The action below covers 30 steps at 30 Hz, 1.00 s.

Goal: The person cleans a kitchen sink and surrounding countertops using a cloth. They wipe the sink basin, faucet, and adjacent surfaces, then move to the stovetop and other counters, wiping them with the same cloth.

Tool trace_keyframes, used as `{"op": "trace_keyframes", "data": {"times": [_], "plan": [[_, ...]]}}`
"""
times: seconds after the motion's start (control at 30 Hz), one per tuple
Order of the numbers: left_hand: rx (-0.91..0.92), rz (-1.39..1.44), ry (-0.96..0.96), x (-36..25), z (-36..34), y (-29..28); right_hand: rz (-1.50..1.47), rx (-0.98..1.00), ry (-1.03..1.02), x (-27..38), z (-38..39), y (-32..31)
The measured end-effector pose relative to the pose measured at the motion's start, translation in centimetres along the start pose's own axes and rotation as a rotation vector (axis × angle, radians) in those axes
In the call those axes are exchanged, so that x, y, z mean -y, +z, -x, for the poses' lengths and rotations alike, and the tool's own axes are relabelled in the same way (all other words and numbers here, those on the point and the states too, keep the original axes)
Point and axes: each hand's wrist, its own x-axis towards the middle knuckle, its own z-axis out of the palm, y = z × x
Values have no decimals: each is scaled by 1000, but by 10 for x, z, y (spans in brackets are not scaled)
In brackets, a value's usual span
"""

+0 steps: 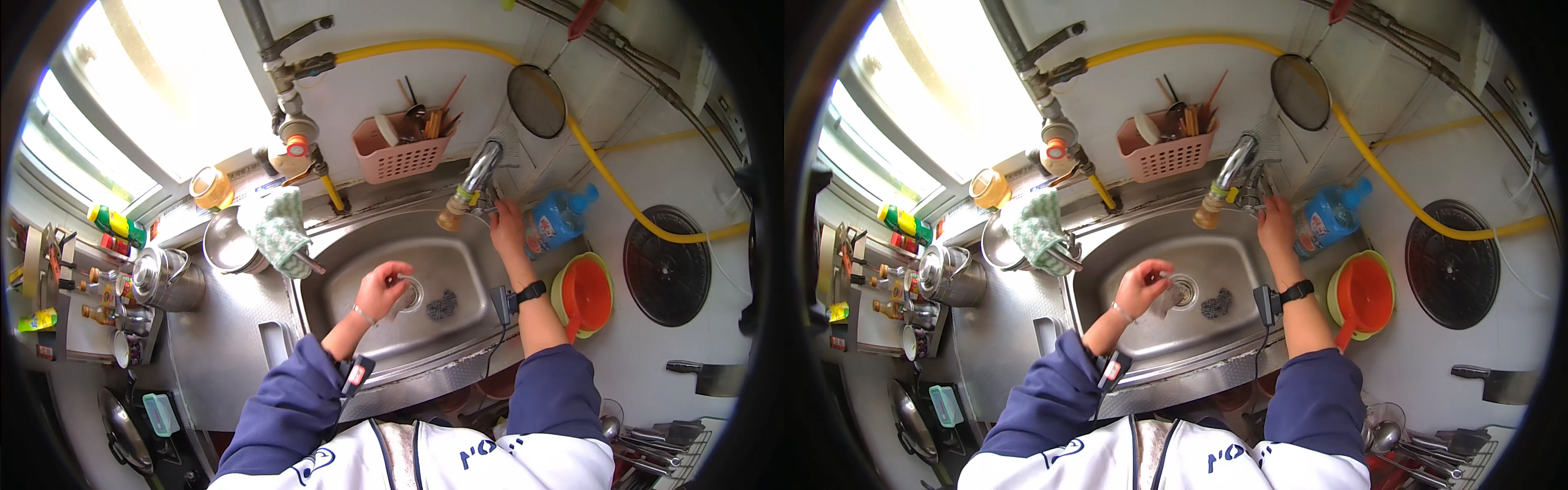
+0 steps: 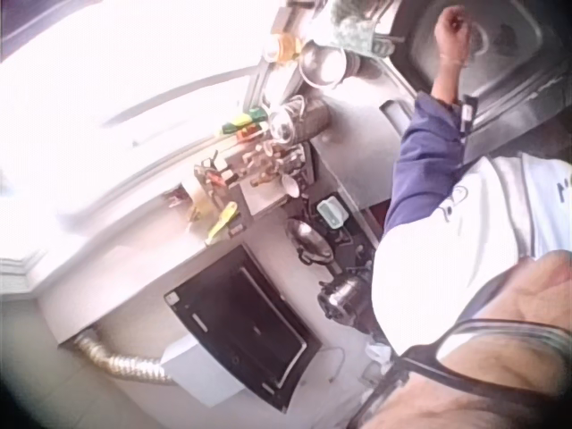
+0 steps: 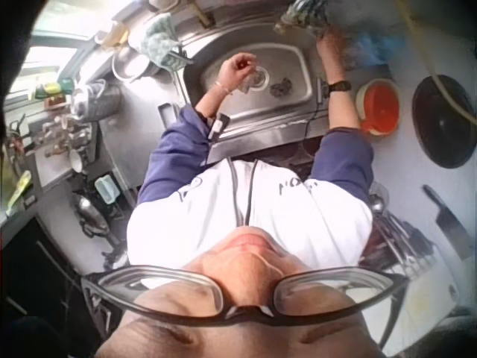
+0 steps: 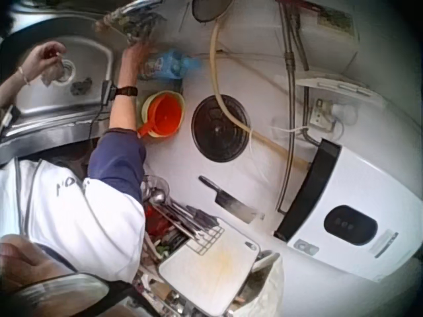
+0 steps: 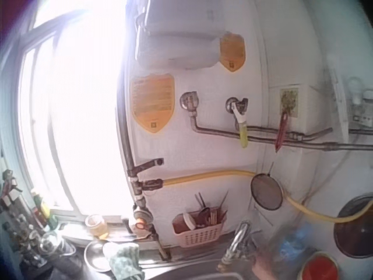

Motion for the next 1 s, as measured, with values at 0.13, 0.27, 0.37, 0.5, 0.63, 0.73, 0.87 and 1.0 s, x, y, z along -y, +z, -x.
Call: {"op": "trace_keyframes", "data": {"times": [0.13, 0.27, 0.37, 0.5, 0.63, 0.73, 0.87, 1.0], "plan": [[80, 225, -3, -12, -62, 23, 166, 292, 24, -6, 8, -2], [177, 185, 25, -16, -92, 36, -102, -5, -189, 33, 47, 0], [337, 246, 26, -20, -96, 33, -726, 319, -71, 61, 59, 9], [383, 107, 13, -17, -93, 13, -663, 677, -19, 70, 52, 6], [422, -588, 149, 1, -84, -8, -613, 647, -81, 81, 54, 0], [338, -658, 107, 14, -75, -21, -797, 664, 50, 90, 57, -3], [229, -35, -178, 26, -66, -39, -468, 633, -5, 87, 57, -6], [58, -318, -20, 42, -56, -49, -665, 704, 113, 87, 56, 2]]}}
